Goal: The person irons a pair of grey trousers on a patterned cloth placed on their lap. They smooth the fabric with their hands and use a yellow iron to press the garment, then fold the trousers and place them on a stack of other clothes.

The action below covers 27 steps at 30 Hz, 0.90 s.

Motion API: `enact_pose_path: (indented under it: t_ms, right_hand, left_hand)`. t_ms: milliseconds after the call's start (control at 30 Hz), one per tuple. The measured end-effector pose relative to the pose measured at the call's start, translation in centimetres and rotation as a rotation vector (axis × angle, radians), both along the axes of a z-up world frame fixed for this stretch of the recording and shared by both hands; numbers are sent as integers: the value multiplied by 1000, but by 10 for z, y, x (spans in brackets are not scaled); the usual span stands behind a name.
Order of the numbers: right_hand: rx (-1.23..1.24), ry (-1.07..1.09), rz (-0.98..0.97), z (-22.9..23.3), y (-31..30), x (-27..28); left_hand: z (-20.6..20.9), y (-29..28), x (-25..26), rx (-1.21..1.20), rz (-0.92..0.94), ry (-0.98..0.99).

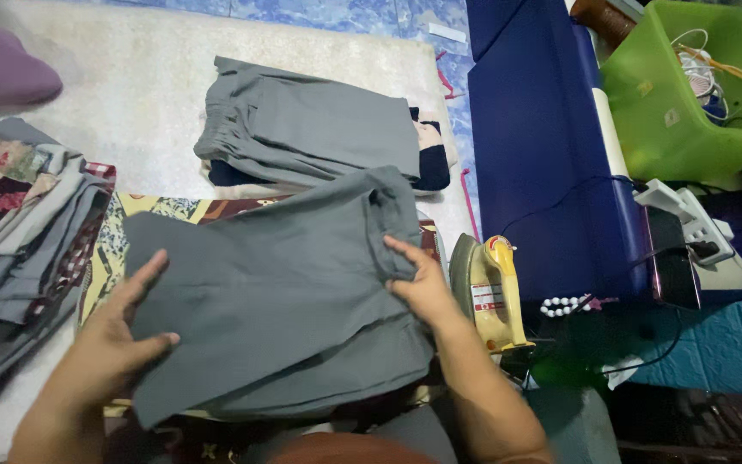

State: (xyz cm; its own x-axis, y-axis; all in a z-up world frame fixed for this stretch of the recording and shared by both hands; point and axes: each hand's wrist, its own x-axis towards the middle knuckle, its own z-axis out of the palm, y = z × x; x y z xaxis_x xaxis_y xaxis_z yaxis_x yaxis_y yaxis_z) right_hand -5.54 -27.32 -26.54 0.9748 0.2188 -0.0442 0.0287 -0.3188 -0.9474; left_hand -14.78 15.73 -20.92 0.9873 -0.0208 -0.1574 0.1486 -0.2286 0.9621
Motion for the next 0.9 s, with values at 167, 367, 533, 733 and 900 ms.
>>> enact_pose_path:
  t_ms: [167,367,533,733,900]
  right_hand:
    - [-327,73,118,27,-6,4]
    - [-1123,-153,-19,57,42,6]
    - [-979,-408,304,34,78,71]
    - [-1018,-360,457,5,93,109]
    - [-1078,-68,450,-7,76,103]
  left_hand:
    - [-32,-8,-19,262,33,174]
    - [-87,-42,-71,-460,694,338]
    - [-125,-69,-139,-425,610,527]
    - [-140,-34,-128,-308,464,381]
    - [-122,38,-50,416,55,697]
